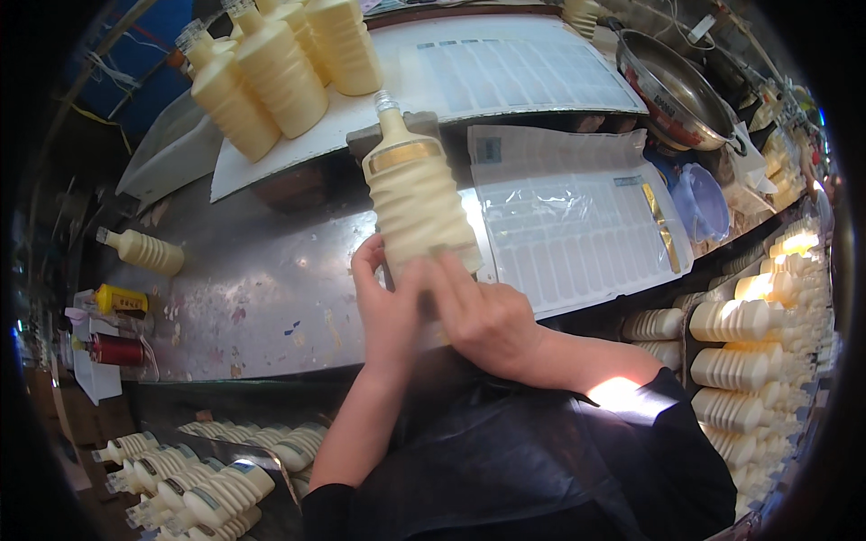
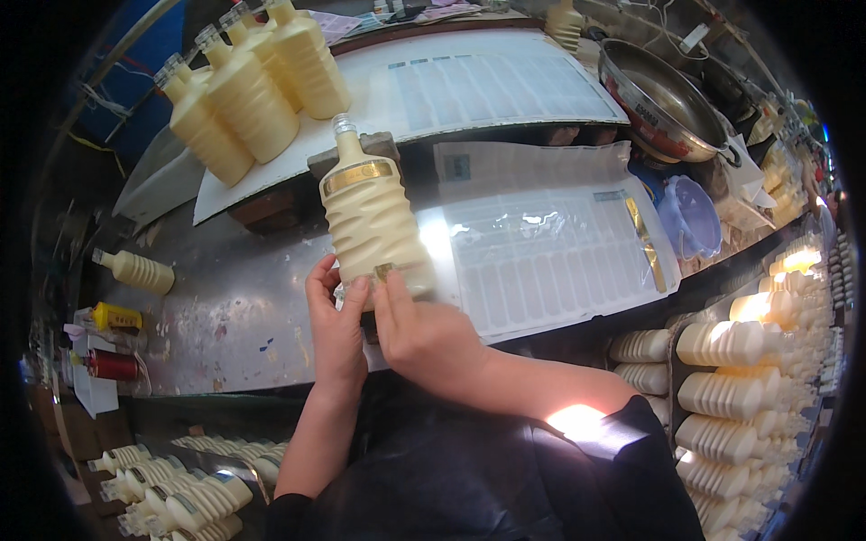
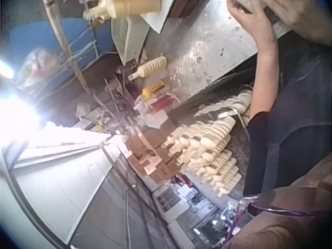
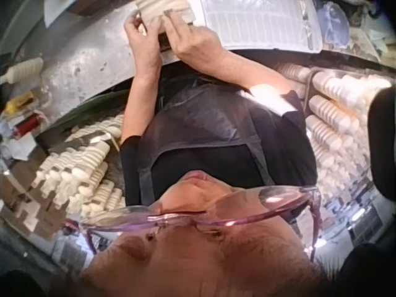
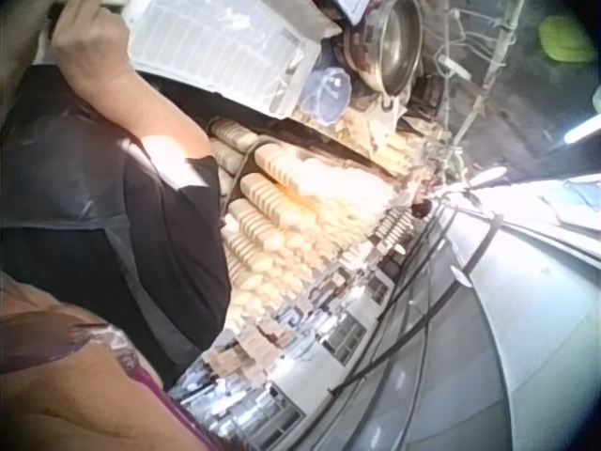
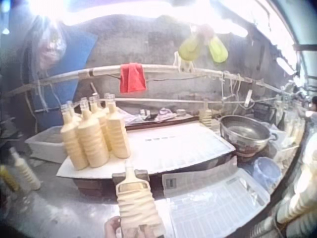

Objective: The person picks up a plastic bottle, applies a label to its body, and smooths it with a small tool. They repeat this process for several bottles, placing each labeled bottle on a nearby surface.

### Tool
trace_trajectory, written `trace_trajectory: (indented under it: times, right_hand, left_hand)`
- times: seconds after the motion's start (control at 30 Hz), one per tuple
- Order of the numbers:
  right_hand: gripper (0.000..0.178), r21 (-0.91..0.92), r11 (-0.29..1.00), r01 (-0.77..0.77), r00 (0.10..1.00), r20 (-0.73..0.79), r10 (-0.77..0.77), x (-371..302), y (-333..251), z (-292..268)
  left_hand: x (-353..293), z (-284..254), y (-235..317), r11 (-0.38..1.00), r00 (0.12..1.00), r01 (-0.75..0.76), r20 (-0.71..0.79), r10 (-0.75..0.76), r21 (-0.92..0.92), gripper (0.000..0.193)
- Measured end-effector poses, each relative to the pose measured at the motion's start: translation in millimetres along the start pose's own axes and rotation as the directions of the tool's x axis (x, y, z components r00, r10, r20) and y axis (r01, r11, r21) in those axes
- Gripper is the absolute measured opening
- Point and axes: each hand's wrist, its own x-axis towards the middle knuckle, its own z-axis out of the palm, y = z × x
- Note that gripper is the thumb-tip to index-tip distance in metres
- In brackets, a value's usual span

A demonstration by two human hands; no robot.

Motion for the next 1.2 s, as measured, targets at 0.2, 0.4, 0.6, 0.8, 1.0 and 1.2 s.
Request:
trace_trajectory:
  times: [0.2, 0.4, 0.6, 0.8, 1.0, 1.2]
  right_hand:
    - [0.032, 0.307, 0.94, -0.151, 0.989, 0.039, 0.146, -25.8, 25.8, 1.4]
    - [0.039, 0.698, 0.274, -0.662, 0.718, 0.486, 0.498, -17.1, 58.9, 29.1]
    - [0.053, 0.619, -0.106, -0.778, 0.552, 0.754, 0.355, -5.4, 62.1, 37.6]
    - [0.055, 0.618, -0.062, -0.784, 0.561, 0.748, 0.356, -8.1, 63.8, 43.0]
    - [0.054, 0.627, -0.12, -0.77, 0.556, 0.751, 0.355, -8.6, 62.7, 45.4]
    - [0.05, 0.652, -0.119, -0.749, 0.572, 0.727, 0.379, -11.5, 60.5, 49.8]
  left_hand:
    - [0.2, -0.2, -16.6, 0.997, 0.998, -0.055, -0.031, 0.053, -0.061, 0.052]
    - [-1.5, -2.8, -22.7, 0.976, 0.998, -0.067, -0.023, 0.063, -0.207, 0.041]
    - [-0.9, -3.1, -30.0, 0.979, 0.996, -0.086, -0.014, 0.084, -0.186, 0.044]
    - [-1.5, -1.5, -30.9, 0.966, 0.997, -0.071, -0.029, 0.066, -0.247, 0.05]
    - [-1.0, -3.7, -33.8, 0.958, 0.998, -0.067, -0.036, 0.059, -0.28, 0.055]
    - [-0.7, -2.4, -33.9, 0.953, 0.998, -0.059, -0.033, 0.051, -0.298, 0.055]
